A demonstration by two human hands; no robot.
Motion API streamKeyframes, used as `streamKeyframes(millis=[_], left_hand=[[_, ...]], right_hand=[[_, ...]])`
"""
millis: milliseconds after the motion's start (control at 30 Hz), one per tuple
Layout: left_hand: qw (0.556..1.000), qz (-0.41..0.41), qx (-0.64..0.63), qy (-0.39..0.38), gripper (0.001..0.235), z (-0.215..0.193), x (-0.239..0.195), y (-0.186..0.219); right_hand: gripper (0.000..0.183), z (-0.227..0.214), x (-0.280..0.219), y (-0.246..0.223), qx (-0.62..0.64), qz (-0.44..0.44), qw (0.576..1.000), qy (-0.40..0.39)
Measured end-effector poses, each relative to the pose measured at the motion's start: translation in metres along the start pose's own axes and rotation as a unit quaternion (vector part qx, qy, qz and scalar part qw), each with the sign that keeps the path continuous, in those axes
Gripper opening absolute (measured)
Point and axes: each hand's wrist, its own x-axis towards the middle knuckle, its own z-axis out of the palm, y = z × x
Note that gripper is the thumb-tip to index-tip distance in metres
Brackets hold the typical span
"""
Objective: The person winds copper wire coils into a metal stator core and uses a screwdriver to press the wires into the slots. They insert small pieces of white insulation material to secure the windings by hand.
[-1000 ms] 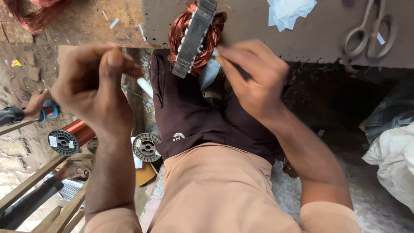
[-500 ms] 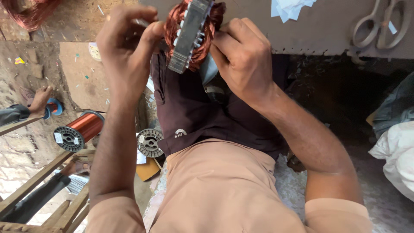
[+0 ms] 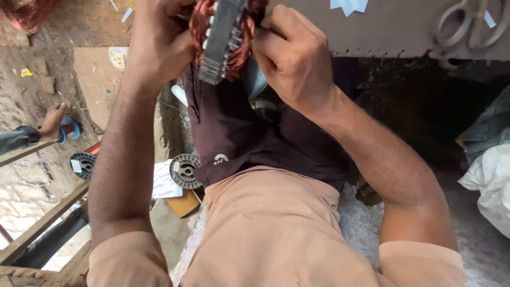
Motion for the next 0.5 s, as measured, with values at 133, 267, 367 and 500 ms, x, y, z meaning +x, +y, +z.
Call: streamKeyframes(millis=[133, 267, 367, 500], left_hand=[[0.998, -0.050, 0.021, -0.015, 0.007, -0.007, 0.004, 0.003], [0.998, 0.000, 0.046, -0.033, 0.006, -0.010, 0.009, 0.007], [0.994, -0.106, 0.015, -0.026, 0.021, -0.004, 0.014, 0.007], [0.992, -0.106, 0.057, -0.049, 0.019, -0.004, 0.022, 0.012]], right_hand=[[0.012, -0.001, 0.005, 0.004, 0.005, -0.013, 1.000, -0.002], [0.008, -0.009, 0.011, 0.001, 0.008, -0.012, 1.000, -0.023], [0.013, -0.028, 0.018, 0.007, 0.011, -0.058, 0.996, -0.073], [0.016, -0.032, 0.026, 0.017, -0.061, -0.098, 0.985, -0.130]])
